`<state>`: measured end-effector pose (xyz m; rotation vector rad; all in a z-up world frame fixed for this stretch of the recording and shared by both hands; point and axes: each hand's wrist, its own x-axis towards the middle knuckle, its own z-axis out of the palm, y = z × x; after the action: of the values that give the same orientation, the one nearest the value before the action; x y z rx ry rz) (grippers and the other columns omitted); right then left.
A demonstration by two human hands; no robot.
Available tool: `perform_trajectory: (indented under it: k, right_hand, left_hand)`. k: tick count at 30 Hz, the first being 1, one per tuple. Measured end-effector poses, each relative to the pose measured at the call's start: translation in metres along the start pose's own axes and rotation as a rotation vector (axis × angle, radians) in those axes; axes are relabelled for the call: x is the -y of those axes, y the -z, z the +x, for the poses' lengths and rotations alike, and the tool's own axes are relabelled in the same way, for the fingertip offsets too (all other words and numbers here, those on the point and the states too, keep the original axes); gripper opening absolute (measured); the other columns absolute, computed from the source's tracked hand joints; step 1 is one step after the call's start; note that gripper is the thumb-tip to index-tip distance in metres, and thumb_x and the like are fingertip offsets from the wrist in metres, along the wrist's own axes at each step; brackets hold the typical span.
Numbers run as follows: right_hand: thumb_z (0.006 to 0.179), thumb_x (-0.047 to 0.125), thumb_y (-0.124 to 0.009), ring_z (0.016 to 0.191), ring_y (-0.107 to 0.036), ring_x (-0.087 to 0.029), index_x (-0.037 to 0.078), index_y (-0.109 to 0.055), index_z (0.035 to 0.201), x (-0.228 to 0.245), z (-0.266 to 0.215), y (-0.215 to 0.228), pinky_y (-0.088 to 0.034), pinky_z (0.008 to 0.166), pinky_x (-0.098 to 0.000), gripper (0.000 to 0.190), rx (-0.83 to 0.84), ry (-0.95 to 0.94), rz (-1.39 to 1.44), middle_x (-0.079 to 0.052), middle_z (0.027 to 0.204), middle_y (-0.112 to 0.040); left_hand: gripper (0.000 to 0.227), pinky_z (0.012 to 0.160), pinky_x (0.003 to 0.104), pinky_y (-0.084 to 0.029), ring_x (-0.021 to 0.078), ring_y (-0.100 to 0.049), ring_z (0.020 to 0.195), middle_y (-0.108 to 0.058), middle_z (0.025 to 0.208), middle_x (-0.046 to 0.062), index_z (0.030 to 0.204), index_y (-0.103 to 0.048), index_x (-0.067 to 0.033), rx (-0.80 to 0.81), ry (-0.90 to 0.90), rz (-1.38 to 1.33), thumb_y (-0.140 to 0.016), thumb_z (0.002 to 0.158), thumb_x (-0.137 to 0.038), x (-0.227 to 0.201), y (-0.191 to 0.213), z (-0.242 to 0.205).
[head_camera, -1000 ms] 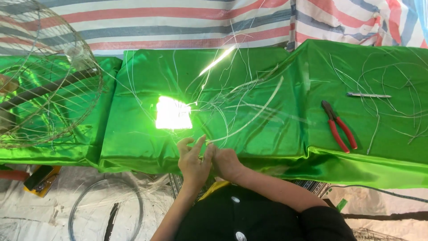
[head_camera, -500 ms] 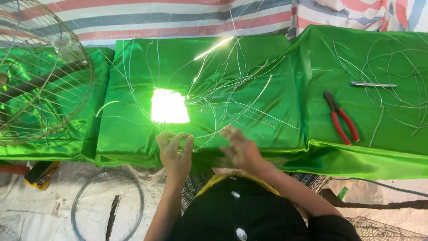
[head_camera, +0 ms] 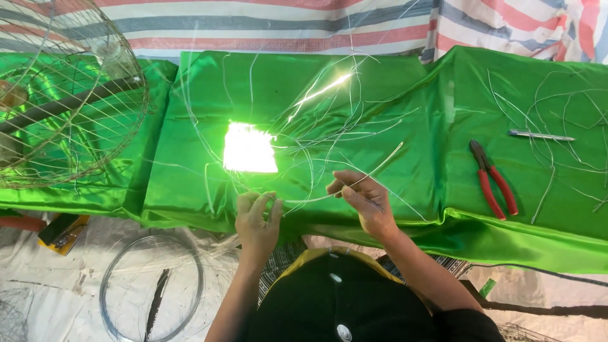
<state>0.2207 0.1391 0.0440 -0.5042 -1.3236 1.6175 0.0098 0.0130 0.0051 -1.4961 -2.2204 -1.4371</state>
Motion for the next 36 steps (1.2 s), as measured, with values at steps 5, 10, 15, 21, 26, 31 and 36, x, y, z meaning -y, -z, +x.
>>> perform_trajectory:
  k: [5, 10, 15, 21, 26, 31, 36]
  right_hand:
    - [0.093, 0.004, -0.07, 0.083, -0.075, -0.028, -0.004, -0.064, 0.133, 0.001, -0.002, -0.003, -0.06, 0.084, -0.0424, 0.041, -0.006, -0.055, 0.058, -0.024, 0.09, -0.075]
    - [0.094, 0.002, -0.067, 0.08, -0.076, -0.03, -0.004, -0.058, 0.14, -0.001, -0.004, -0.001, -0.06, 0.085, -0.0456, 0.047, 0.004, -0.043, 0.004, -0.025, 0.088, -0.074]
    - [0.094, -0.001, -0.067, 0.081, -0.078, -0.031, -0.002, -0.053, 0.145, -0.007, -0.008, 0.0, -0.06, 0.085, -0.0442, 0.053, 0.037, -0.033, -0.028, -0.024, 0.087, -0.075]
    - [0.094, -0.003, -0.067, 0.079, -0.078, -0.03, -0.002, -0.051, 0.146, 0.001, -0.011, 0.0, -0.062, 0.082, -0.0435, 0.055, 0.093, -0.045, -0.044, -0.024, 0.091, -0.074]
    - [0.082, -0.001, -0.078, 0.089, -0.076, -0.03, 0.001, -0.046, 0.151, 0.007, -0.006, 0.033, -0.061, 0.085, -0.0478, 0.076, 0.171, -0.035, -0.11, -0.024, 0.108, -0.073]
    - [0.07, 0.01, -0.091, 0.116, -0.067, -0.036, 0.004, -0.046, 0.154, 0.04, 0.011, 0.046, -0.048, 0.103, -0.0546, 0.095, 0.322, 0.045, -0.35, -0.023, 0.14, -0.061]
    - [0.077, 0.018, -0.087, 0.103, -0.075, -0.035, -0.003, -0.066, 0.131, 0.064, 0.022, 0.049, -0.055, 0.098, -0.0496, 0.062, 0.112, 0.185, -0.487, -0.02, 0.113, -0.074]
  left_hand:
    - [0.016, 0.055, 0.029, -0.056, 0.0149, -0.064, 0.067, -0.059, 0.092, -0.001, 0.099, -0.077, -0.0134, -0.116, -0.063, 0.059, -0.079, 0.09, -0.025, 0.001, 0.0, -0.011]
    - [0.025, 0.049, 0.027, -0.051, 0.014, -0.06, 0.059, -0.055, 0.077, -0.003, 0.089, -0.067, -0.0121, -0.127, -0.071, -0.007, -0.084, 0.086, -0.031, 0.02, -0.009, -0.023]
    - [0.017, 0.071, 0.031, -0.051, 0.0182, -0.061, 0.078, -0.062, 0.086, 0.001, 0.097, -0.07, -0.0116, -0.073, -0.432, -0.081, -0.077, 0.087, -0.023, -0.037, 0.001, 0.004]
    - [0.011, 0.059, 0.036, -0.051, 0.023, -0.065, 0.063, -0.062, 0.074, -0.001, 0.095, -0.074, -0.0167, 0.101, -0.537, 0.014, -0.077, 0.087, -0.023, -0.02, -0.025, 0.003]
    - [0.007, 0.056, 0.036, -0.048, 0.0225, -0.062, 0.059, -0.06, 0.071, -0.003, 0.088, -0.073, -0.0188, 0.144, -0.496, -0.07, -0.073, 0.091, -0.025, -0.018, -0.021, 0.005]
    - [0.009, 0.058, 0.037, -0.046, 0.0248, -0.061, 0.059, -0.056, 0.07, 0.0, 0.086, -0.07, -0.0175, 0.164, -0.532, -0.112, -0.072, 0.092, -0.023, -0.016, -0.015, 0.007]
    - [0.015, 0.063, 0.036, -0.046, 0.0222, -0.059, 0.057, -0.056, 0.069, -0.001, 0.081, -0.069, -0.0179, 0.164, -0.515, -0.148, -0.071, 0.094, -0.024, -0.016, -0.01, 0.003]
